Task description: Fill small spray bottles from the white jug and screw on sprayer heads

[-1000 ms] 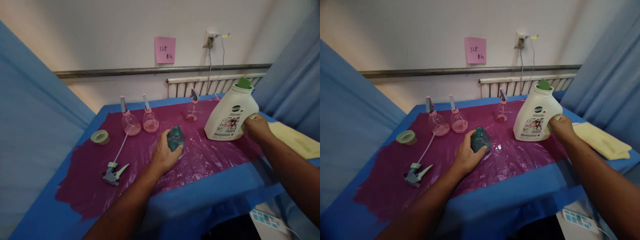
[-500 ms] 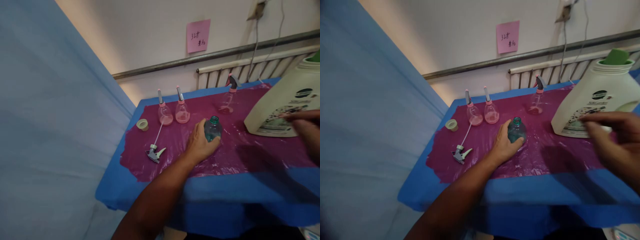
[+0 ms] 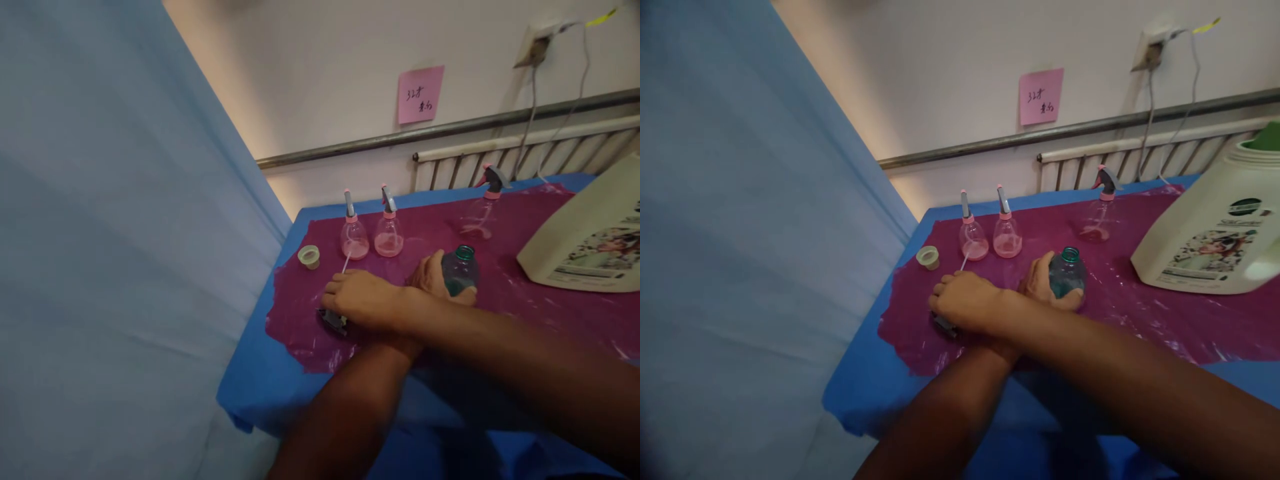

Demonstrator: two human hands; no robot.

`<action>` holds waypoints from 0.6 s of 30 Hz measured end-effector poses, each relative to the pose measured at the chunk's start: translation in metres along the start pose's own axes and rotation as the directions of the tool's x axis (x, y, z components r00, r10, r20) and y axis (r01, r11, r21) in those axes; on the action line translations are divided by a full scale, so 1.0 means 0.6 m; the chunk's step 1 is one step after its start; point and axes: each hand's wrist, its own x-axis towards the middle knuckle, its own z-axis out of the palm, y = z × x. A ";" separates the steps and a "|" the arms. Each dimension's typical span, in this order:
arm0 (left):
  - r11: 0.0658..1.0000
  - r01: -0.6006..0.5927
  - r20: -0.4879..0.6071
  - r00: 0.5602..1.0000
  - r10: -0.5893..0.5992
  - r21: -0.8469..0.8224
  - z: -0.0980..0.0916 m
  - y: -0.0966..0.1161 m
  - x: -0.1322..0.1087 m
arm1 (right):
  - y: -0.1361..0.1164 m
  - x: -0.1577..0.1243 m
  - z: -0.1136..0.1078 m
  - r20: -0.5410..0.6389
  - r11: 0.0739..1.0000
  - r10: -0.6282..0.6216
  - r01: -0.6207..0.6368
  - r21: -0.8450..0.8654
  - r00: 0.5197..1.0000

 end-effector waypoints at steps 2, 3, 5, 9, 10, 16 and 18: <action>1.000 0.002 0.018 1.000 -0.001 -0.026 0.000 -0.004 0.006 | 0.002 0.018 0.008 0.132 0.996 0.001 0.011 -0.092 0.991; 1.000 0.000 0.013 1.000 0.000 -0.031 0.000 -0.006 0.007 | 0.003 0.022 0.012 0.161 0.993 0.016 0.003 -0.117 0.987; 1.000 -0.007 0.008 1.000 0.008 -0.030 0.001 -0.010 0.007 | 0.003 0.024 0.020 0.161 0.992 0.046 -0.026 -0.126 0.986; 0.999 -0.022 0.007 1.000 0.022 -0.028 -0.004 -0.009 0.004 | 0.001 0.022 0.028 0.138 0.986 0.068 -0.046 -0.159 0.988; 0.999 -0.019 0.011 1.000 0.019 -0.026 -0.006 -0.008 0.004 | -0.001 0.023 0.027 0.125 0.984 0.072 -0.050 -0.172 0.990; 1.000 0.001 0.014 1.000 -0.001 -0.019 -0.016 -0.010 0.008 | -0.021 0.002 -0.010 -0.059 0.994 -0.034 0.027 -0.110 0.998; 0.999 -0.008 0.012 1.000 0.009 -0.031 -0.018 -0.013 0.008 | -0.020 -0.022 -0.038 -0.183 1.000 -0.010 0.007 -0.017 0.983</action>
